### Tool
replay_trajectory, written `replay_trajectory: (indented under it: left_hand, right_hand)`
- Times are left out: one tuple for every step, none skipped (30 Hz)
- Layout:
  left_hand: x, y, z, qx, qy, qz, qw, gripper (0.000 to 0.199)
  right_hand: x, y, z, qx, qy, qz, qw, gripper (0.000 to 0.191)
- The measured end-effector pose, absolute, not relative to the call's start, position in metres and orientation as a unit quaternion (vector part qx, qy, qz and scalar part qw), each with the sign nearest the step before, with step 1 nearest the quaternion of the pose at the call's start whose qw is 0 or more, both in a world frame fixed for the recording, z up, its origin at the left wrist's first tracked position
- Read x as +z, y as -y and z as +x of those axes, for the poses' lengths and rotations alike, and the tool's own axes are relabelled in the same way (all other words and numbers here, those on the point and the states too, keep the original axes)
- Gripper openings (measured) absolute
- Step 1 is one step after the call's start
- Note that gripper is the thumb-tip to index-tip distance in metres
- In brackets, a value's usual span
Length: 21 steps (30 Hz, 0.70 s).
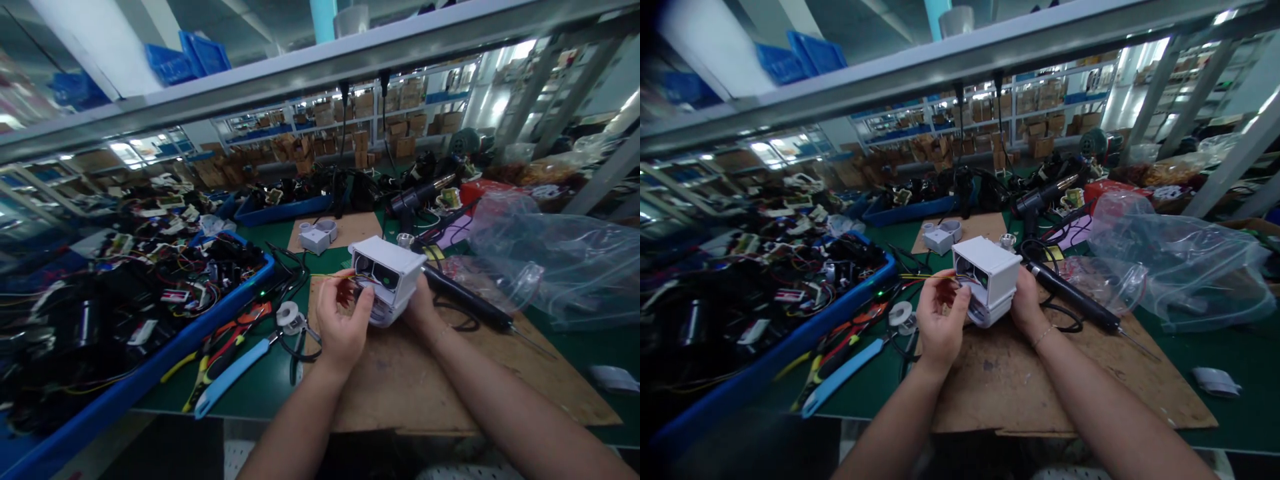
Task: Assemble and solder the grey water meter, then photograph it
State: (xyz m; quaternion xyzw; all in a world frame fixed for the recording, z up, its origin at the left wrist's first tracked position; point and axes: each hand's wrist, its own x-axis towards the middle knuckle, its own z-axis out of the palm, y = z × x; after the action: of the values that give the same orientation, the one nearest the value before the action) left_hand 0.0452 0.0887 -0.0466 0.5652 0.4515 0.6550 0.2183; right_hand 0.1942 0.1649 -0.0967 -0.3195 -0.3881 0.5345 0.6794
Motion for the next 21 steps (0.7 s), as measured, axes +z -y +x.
replay_trajectory:
  left_hand:
    - [-0.046,-0.089,0.046,0.658,-0.453,0.557,0.225,0.034]
    - [-0.046,-0.090,0.046,0.661,-0.456,0.551,0.228,0.034]
    - [-0.045,-0.090,0.046,0.661,-0.457,0.548,0.231,0.033]
    - [-0.044,-0.091,0.047,0.662,-0.456,0.546,0.236,0.030]
    - [-0.043,-0.091,0.047,0.662,-0.453,0.546,0.240,0.027]
    - [-0.042,-0.091,0.047,0.664,-0.448,0.548,0.242,0.024]
    - [-0.041,-0.091,0.046,0.665,-0.441,0.552,0.241,0.022]
    - [-0.040,-0.091,0.046,0.668,-0.432,0.558,0.236,0.021]
    - [-0.040,-0.090,0.045,0.669,-0.421,0.568,0.228,0.020]
    - [-0.040,-0.088,0.045,0.670,-0.408,0.581,0.217,0.018]
    - [-0.040,-0.086,0.044,0.668,-0.393,0.598,0.205,0.016]
    - [-0.040,-0.084,0.044,0.663,-0.377,0.618,0.191,0.014]
    - [-0.041,-0.082,0.043,0.655,-0.358,0.642,0.177,0.014]
    - [-0.041,-0.080,0.043,0.645,-0.336,0.668,0.160,0.016]
    - [-0.041,-0.078,0.044,0.632,-0.311,0.696,0.142,0.018]
    - [-0.041,-0.076,0.044,0.617,-0.284,0.723,0.122,0.020]
    - [-0.040,-0.075,0.045,0.601,-0.258,0.749,0.102,0.022]
    - [-0.039,-0.073,0.047,0.586,-0.235,0.771,0.083,0.023]
    - [-0.038,-0.071,0.048,0.572,-0.215,0.789,0.066,0.022]
    - [-0.037,-0.069,0.050,0.561,-0.199,0.802,0.050,0.021]
    - [-0.035,-0.068,0.051,0.553,-0.187,0.811,0.034,0.020]
  right_hand:
    - [-0.098,-0.164,0.195,0.521,0.399,-0.320,0.683,0.034]
    - [-0.099,-0.164,0.197,0.510,0.407,-0.322,0.686,0.031]
    - [-0.099,-0.163,0.198,0.503,0.413,-0.325,0.686,0.029]
    - [-0.100,-0.162,0.199,0.500,0.417,-0.327,0.685,0.028]
    - [-0.101,-0.162,0.199,0.501,0.419,-0.329,0.682,0.027]
    - [-0.102,-0.161,0.199,0.504,0.419,-0.330,0.680,0.027]
    - [-0.103,-0.161,0.198,0.509,0.415,-0.330,0.678,0.027]
    - [-0.104,-0.160,0.195,0.516,0.409,-0.329,0.677,0.028]
    - [-0.104,-0.160,0.193,0.524,0.399,-0.328,0.677,0.029]
    - [-0.105,-0.161,0.189,0.533,0.387,-0.325,0.679,0.031]
    - [-0.105,-0.161,0.185,0.543,0.372,-0.321,0.681,0.034]
    - [-0.106,-0.162,0.182,0.554,0.356,-0.317,0.682,0.038]
    - [-0.106,-0.163,0.179,0.564,0.340,-0.314,0.684,0.042]
    - [-0.107,-0.164,0.178,0.573,0.324,-0.311,0.686,0.045]
    - [-0.107,-0.165,0.177,0.579,0.310,-0.309,0.688,0.048]
    - [-0.107,-0.167,0.178,0.582,0.298,-0.308,0.691,0.050]
    - [-0.107,-0.168,0.180,0.583,0.289,-0.308,0.694,0.051]
    - [-0.107,-0.169,0.183,0.582,0.284,-0.308,0.697,0.051]
    - [-0.106,-0.169,0.186,0.583,0.283,-0.307,0.697,0.051]
    - [-0.105,-0.169,0.189,0.584,0.285,-0.306,0.696,0.049]
    - [-0.104,-0.168,0.191,0.586,0.289,-0.305,0.693,0.047]
